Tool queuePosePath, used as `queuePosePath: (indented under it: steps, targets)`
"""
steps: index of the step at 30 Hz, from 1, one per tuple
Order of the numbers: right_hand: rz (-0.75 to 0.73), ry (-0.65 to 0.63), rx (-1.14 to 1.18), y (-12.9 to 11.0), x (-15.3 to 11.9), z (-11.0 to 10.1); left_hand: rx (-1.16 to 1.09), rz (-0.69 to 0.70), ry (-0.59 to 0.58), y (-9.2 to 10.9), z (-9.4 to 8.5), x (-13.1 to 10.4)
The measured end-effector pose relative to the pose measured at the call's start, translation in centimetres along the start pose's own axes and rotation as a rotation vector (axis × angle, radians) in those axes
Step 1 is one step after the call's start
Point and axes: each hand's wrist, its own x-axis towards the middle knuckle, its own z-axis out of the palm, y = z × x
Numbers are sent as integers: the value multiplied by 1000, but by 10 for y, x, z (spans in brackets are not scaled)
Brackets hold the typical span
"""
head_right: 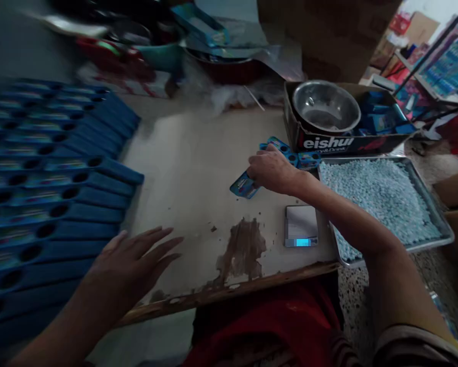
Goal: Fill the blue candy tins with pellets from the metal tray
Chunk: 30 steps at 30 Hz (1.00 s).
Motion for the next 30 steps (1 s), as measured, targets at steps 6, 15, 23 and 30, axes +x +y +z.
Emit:
queuePosePath:
  steps: [6,15,23,30]
  targets:
    - [419,-50,155,-19,-134,24,-8,154,67,30,9,37]
    - [623,250,406,7,-207,77,-219,169,26,79,15,78]
    - [662,-151,158,78,-269,143,-83,168,-43,90,6,78]
    - [689,11,763,99,-284,143,-49,186,-33,121,3,110]
